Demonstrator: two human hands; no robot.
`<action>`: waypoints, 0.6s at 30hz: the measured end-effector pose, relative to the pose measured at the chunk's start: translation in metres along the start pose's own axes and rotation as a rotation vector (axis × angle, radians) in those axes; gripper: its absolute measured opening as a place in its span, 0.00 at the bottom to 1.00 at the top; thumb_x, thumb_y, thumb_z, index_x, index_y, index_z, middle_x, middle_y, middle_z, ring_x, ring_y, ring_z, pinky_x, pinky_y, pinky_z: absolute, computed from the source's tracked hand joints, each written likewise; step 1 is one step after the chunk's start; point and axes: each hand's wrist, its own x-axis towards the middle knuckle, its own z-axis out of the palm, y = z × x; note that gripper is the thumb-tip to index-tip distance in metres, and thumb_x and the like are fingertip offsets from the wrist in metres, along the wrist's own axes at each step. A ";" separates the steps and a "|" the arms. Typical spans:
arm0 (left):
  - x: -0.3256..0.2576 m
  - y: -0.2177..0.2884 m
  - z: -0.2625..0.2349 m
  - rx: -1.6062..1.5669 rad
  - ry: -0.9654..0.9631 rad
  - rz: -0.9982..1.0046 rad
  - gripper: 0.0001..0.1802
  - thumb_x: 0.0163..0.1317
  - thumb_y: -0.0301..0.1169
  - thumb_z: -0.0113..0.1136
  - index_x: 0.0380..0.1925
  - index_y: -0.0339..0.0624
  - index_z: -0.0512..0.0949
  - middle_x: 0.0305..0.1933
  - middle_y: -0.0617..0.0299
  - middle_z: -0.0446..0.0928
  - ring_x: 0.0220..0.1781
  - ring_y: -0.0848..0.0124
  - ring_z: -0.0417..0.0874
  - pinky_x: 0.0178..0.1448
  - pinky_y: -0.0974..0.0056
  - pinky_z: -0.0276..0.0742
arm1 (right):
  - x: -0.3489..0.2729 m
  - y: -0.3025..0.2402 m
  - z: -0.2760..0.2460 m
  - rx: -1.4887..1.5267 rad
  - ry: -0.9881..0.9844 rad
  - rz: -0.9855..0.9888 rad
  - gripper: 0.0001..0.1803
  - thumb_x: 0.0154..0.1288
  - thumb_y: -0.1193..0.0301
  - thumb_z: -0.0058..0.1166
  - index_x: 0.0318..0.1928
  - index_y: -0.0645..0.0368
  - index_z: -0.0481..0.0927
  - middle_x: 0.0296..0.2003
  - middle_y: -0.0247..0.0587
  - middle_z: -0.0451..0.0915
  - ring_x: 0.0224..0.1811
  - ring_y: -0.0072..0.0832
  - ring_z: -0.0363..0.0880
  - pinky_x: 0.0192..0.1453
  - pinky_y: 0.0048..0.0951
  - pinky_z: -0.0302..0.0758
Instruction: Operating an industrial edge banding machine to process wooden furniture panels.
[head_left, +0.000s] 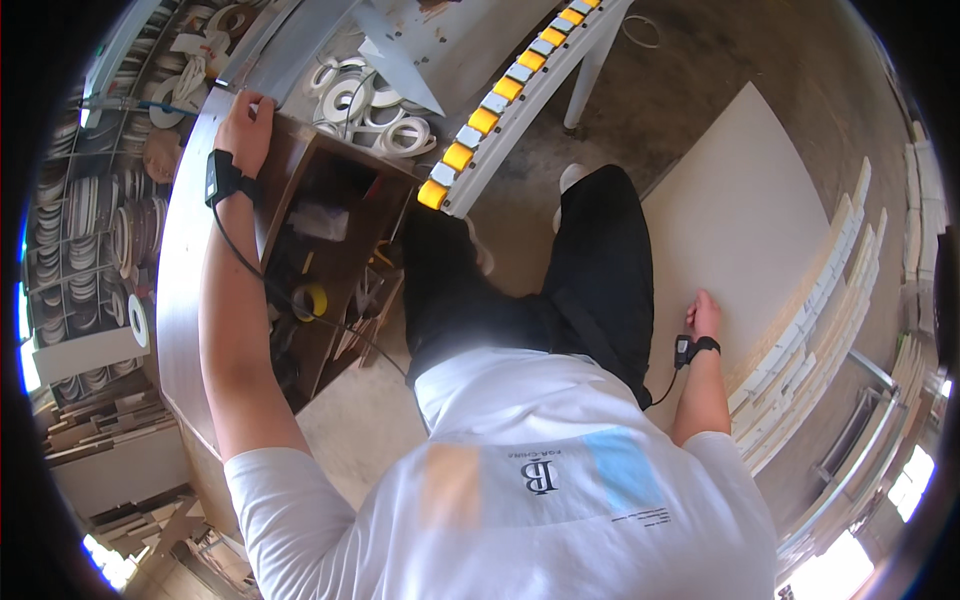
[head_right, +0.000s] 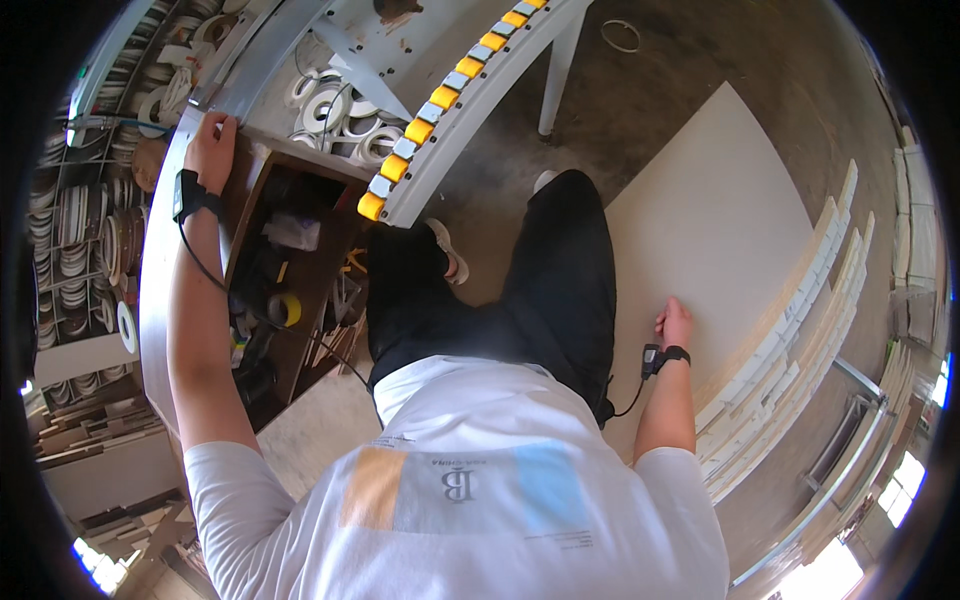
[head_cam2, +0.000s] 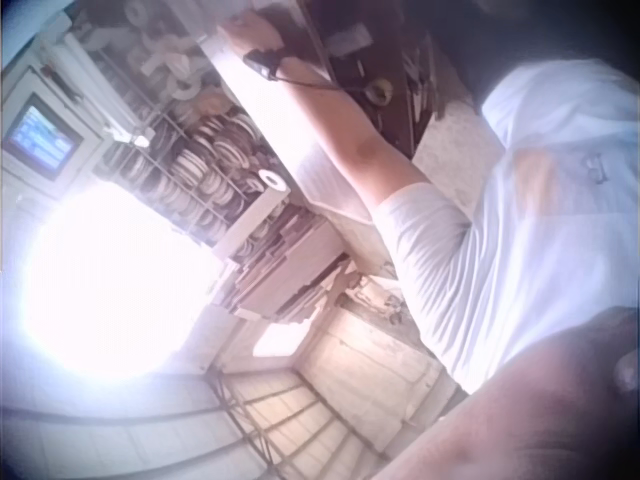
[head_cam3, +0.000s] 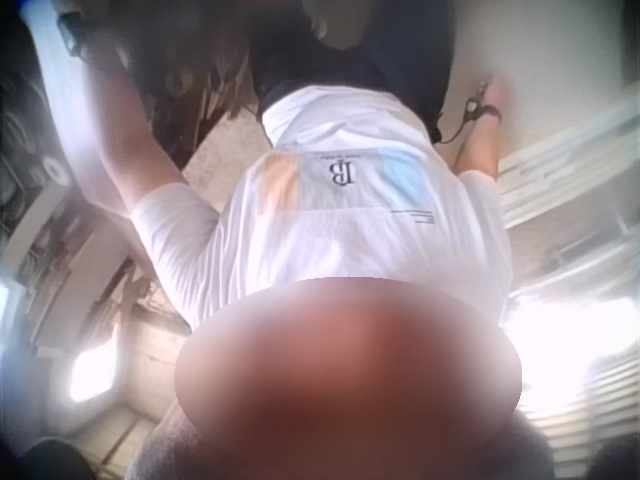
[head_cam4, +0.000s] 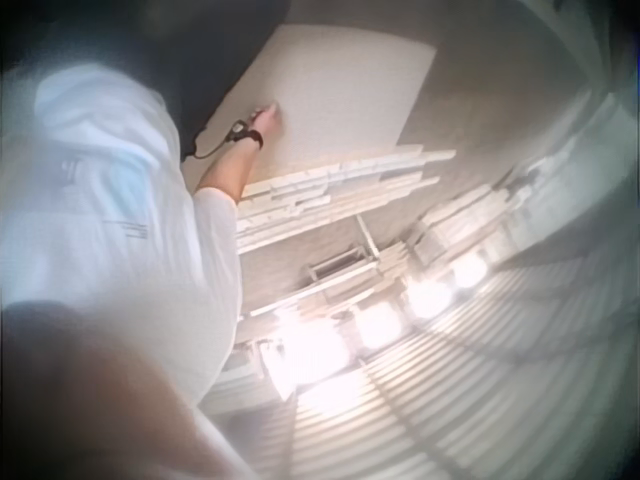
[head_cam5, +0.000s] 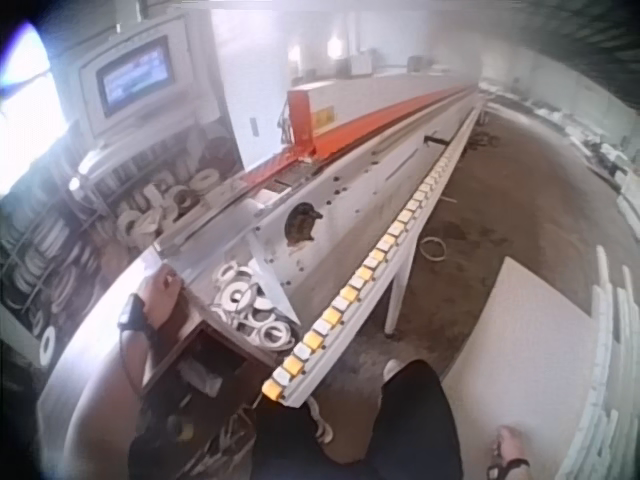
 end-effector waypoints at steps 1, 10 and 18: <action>0.005 -0.002 0.004 -0.003 0.012 0.029 0.19 0.73 0.52 0.58 0.51 0.51 0.83 0.39 0.48 0.86 0.45 0.44 0.88 0.51 0.46 0.82 | 0.006 0.008 -0.003 -0.010 0.009 -0.016 0.20 0.73 0.54 0.55 0.26 0.51 0.74 0.17 0.33 0.75 0.14 0.23 0.69 0.18 0.28 0.63; 0.007 -0.042 0.015 -0.007 -0.013 0.073 0.19 0.78 0.46 0.55 0.53 0.44 0.81 0.38 0.44 0.86 0.41 0.44 0.88 0.46 0.45 0.81 | 0.002 0.002 0.007 0.057 -0.054 0.042 0.19 0.75 0.53 0.55 0.32 0.54 0.80 0.20 0.34 0.79 0.16 0.22 0.73 0.23 0.30 0.71; 0.005 -0.021 0.013 -0.026 0.055 0.112 0.15 0.79 0.44 0.55 0.51 0.46 0.81 0.35 0.43 0.85 0.39 0.41 0.87 0.45 0.42 0.80 | 0.000 -0.001 -0.007 0.087 -0.106 -0.060 0.23 0.77 0.54 0.52 0.24 0.52 0.77 0.18 0.32 0.78 0.15 0.22 0.73 0.21 0.29 0.68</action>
